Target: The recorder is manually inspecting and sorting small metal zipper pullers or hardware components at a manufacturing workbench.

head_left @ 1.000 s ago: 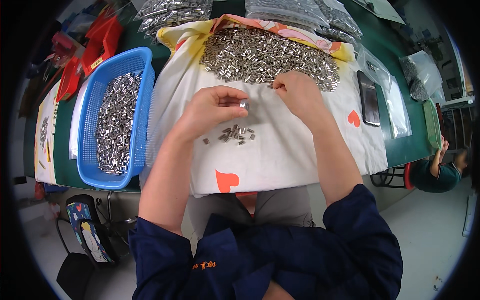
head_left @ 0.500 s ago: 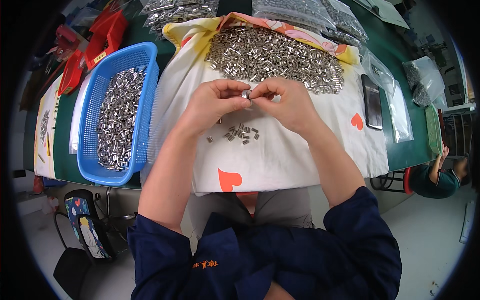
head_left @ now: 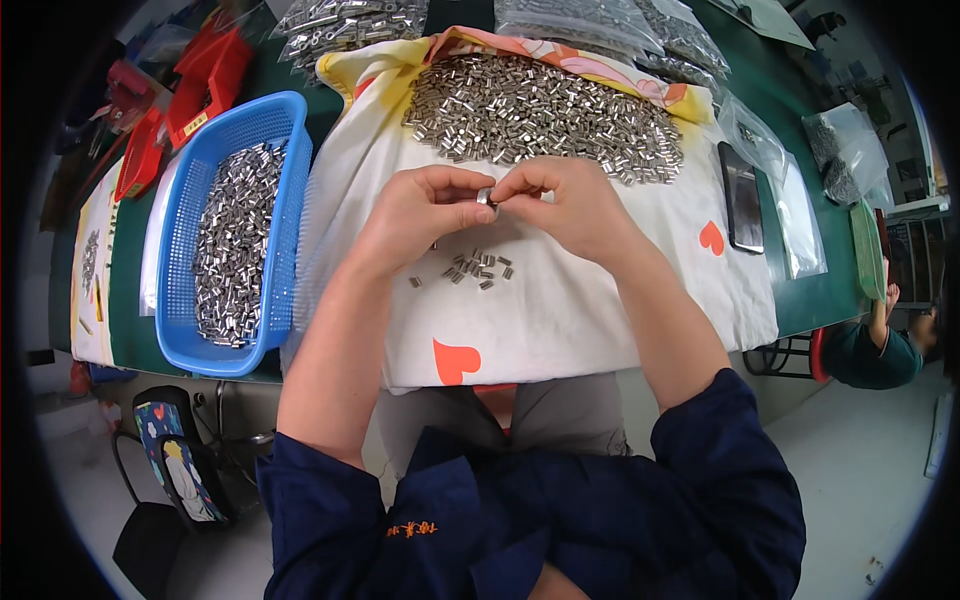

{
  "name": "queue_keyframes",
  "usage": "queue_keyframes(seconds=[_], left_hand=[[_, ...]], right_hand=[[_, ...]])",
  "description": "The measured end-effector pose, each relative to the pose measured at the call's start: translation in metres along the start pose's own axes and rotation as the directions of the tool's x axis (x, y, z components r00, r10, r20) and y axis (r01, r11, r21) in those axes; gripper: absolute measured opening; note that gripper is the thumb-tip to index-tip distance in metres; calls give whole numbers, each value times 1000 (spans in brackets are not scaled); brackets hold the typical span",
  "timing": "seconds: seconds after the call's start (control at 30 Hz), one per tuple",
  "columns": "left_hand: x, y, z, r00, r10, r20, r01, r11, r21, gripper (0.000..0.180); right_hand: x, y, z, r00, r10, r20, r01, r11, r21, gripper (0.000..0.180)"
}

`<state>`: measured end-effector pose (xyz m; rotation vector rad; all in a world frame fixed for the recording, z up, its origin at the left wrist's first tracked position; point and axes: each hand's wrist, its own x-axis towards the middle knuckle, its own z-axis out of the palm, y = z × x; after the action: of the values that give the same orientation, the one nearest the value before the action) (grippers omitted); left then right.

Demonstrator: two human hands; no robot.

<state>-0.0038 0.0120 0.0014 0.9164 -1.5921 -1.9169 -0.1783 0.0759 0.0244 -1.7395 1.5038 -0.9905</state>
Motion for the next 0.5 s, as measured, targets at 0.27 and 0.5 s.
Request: queue_keyframes(seconds=[0.27, 0.5], left_hand=[[-3, 2, 3, 986, -78, 150, 68, 995, 71, 29], [-4, 2, 5, 992, -58, 110, 51, 996, 68, 28]], right_hand=[[9, 24, -34, 985, 108, -131, -155, 892, -425, 12], [9, 36, -10, 991, -66, -119, -25, 769, -639, 8]])
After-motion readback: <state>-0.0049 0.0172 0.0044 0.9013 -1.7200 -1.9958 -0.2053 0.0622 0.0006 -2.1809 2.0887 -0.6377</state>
